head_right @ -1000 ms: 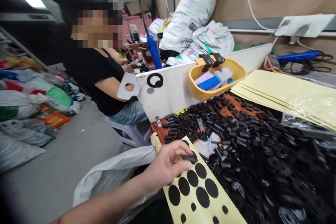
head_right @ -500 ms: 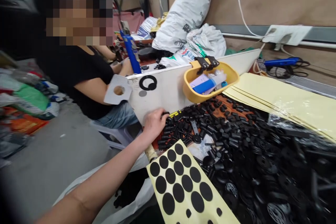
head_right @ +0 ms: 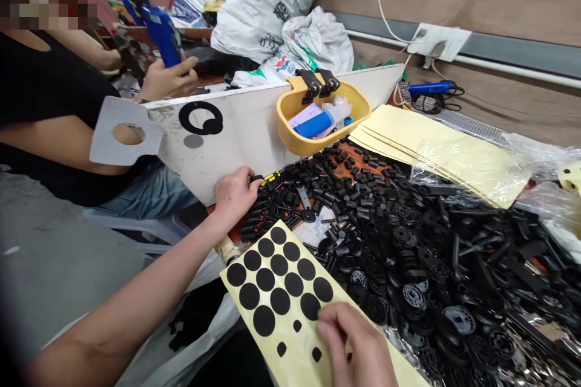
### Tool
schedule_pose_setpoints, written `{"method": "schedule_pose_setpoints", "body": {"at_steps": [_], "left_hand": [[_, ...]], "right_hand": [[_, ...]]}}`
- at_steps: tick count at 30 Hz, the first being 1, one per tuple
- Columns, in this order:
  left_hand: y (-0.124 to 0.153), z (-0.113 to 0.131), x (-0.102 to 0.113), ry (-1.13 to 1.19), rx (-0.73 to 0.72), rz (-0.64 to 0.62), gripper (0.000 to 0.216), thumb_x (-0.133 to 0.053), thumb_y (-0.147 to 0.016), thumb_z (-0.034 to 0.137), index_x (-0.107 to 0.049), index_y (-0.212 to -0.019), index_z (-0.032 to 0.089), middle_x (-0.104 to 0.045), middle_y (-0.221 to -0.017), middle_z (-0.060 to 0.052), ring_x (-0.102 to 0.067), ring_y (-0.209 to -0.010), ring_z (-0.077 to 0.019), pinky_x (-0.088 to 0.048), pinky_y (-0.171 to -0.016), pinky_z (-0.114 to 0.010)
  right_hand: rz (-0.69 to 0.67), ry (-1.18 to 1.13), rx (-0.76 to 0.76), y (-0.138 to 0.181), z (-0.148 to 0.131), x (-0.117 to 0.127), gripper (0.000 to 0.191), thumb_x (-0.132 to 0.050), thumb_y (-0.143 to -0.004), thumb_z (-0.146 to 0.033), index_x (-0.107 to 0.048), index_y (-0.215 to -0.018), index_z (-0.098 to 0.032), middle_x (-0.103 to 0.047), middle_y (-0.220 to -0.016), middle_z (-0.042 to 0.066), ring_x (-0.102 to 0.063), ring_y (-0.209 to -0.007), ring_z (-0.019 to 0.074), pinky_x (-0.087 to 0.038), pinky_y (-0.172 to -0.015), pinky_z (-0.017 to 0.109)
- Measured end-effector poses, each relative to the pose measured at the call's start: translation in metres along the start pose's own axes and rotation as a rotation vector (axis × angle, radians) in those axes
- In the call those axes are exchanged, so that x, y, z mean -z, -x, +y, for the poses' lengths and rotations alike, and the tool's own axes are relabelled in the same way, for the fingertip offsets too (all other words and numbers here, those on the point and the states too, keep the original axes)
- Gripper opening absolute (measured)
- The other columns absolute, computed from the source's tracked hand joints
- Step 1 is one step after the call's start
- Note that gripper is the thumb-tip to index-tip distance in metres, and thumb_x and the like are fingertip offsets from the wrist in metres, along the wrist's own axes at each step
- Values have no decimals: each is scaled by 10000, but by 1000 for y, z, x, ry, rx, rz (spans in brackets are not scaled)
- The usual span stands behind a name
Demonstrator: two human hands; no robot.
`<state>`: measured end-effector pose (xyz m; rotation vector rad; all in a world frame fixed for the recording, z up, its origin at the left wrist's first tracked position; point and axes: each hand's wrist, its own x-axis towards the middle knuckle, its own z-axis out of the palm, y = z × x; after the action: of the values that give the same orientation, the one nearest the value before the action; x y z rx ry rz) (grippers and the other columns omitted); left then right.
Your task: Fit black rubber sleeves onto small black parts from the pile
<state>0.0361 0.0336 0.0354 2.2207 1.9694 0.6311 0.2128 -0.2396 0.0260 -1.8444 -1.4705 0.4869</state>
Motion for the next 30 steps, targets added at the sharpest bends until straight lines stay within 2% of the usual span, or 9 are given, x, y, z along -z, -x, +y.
{"method": "schedule_pose_setpoints", "body": {"at_steps": [4,8,11,14,18,21,24,26,30], "left_hand": [[5,0,8,94,-10,27,253,-567,-893,306,-660,-1087,172,-745,-876,-91,-689,-861,-291,-462,-746,-352],[21,4,21,205,-55,36,199,-586,-874,292,-673,-1015,182,-723,-790,-44,-677,-764,-234,-455,-704,-312],[42,4,28,294,-103,20,150,-588,-859,280,-674,-951,198,-694,-703,-7,-656,-681,-191,-449,-655,-280],[62,-2,30,375,-129,-5,107,-580,-840,272,-664,-853,207,-683,-662,9,-638,-617,-164,-451,-614,-261],[83,-5,33,550,-130,-53,117,-583,-821,300,-653,-792,212,-693,-665,16,-632,-581,-146,-467,-582,-245],[90,9,37,679,-157,-166,107,-590,-817,281,-658,-777,208,-675,-639,27,-613,-553,-134,-462,-563,-237],[89,43,37,590,-306,-370,106,-580,-856,242,-671,-824,199,-679,-663,21,-612,-576,-137,-462,-583,-244],[84,72,31,490,-438,-486,108,-582,-867,192,-684,-833,201,-705,-731,6,-646,-676,-156,-480,-661,-259],[73,132,10,396,-557,-581,136,-608,-857,140,-693,-766,195,-728,-903,-42,-662,-943,-217,-491,-858,-324]], "right_hand": [[28,131,48,-79,-6,12,200,-497,-886,-281,-673,-811,-220,-724,-837,52,-665,-736,186,-516,-695,270],[4,181,75,-145,-12,-6,133,-588,-763,-105,-667,-684,-177,-708,-796,71,-641,-808,199,-481,-781,300],[-23,137,96,-166,-12,-17,165,-636,-728,-74,-622,-583,-151,-652,-656,10,-644,-808,158,-456,-786,248],[12,38,70,-172,-6,-6,216,-630,-794,-182,-615,-582,-143,-613,-621,-37,-636,-742,104,-436,-724,202],[182,-143,-44,-165,4,42,252,-650,-801,-376,-645,-698,-146,-632,-657,-27,-596,-627,84,-433,-615,195],[285,-296,-128,-140,3,76,383,-652,-790,-540,-624,-734,-162,-620,-636,-13,-533,-516,74,-418,-494,189],[330,-393,-198,-101,-3,92,453,-750,-692,-599,-656,-791,-167,-622,-632,0,-507,-482,80,-412,-432,190],[361,-445,-290,-73,-4,93,530,-807,-622,-611,-706,-866,-151,-625,-617,14,-518,-489,95,-431,-430,201],[399,-547,-480,-25,5,87,504,-839,-603,-587,-731,-803,-137,-575,-525,15,-507,-481,113,-435,-431,215]]}}
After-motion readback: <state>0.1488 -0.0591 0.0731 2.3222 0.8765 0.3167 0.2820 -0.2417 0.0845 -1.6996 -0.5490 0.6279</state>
